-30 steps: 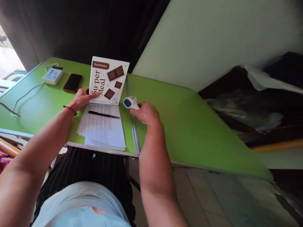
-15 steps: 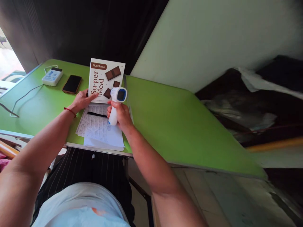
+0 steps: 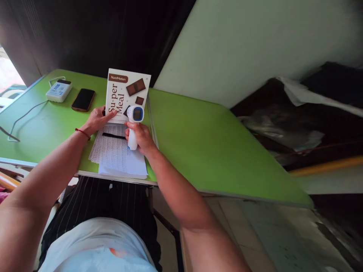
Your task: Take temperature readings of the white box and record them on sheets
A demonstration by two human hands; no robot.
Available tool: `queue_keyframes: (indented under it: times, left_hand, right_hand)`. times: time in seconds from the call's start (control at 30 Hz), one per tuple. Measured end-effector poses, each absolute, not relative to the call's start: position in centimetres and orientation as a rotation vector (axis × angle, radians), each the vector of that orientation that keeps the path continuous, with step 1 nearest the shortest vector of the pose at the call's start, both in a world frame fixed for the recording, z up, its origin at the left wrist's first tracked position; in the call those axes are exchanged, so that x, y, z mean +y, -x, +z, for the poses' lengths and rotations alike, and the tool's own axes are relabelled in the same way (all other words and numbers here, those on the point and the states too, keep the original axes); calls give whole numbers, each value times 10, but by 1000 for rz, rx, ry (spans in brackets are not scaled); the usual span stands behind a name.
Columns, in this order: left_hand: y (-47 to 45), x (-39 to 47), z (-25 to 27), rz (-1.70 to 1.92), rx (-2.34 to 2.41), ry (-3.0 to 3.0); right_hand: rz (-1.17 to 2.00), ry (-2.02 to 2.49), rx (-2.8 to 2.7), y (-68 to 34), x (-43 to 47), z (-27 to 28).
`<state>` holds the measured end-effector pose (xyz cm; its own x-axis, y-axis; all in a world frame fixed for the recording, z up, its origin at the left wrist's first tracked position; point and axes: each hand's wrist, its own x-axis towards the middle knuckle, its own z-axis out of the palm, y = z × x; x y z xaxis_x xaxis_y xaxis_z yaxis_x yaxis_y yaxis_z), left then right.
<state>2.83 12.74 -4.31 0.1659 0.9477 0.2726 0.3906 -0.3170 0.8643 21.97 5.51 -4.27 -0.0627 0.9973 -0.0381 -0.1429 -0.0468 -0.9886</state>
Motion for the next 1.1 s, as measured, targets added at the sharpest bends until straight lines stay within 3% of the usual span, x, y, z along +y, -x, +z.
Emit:
queue_keyframes:
  times: [1.1]
  left_hand:
    - [-23,133,-46,1029,1253,-1930]
  right_hand:
    - [1313,1181,-1112,-214,52,-44]
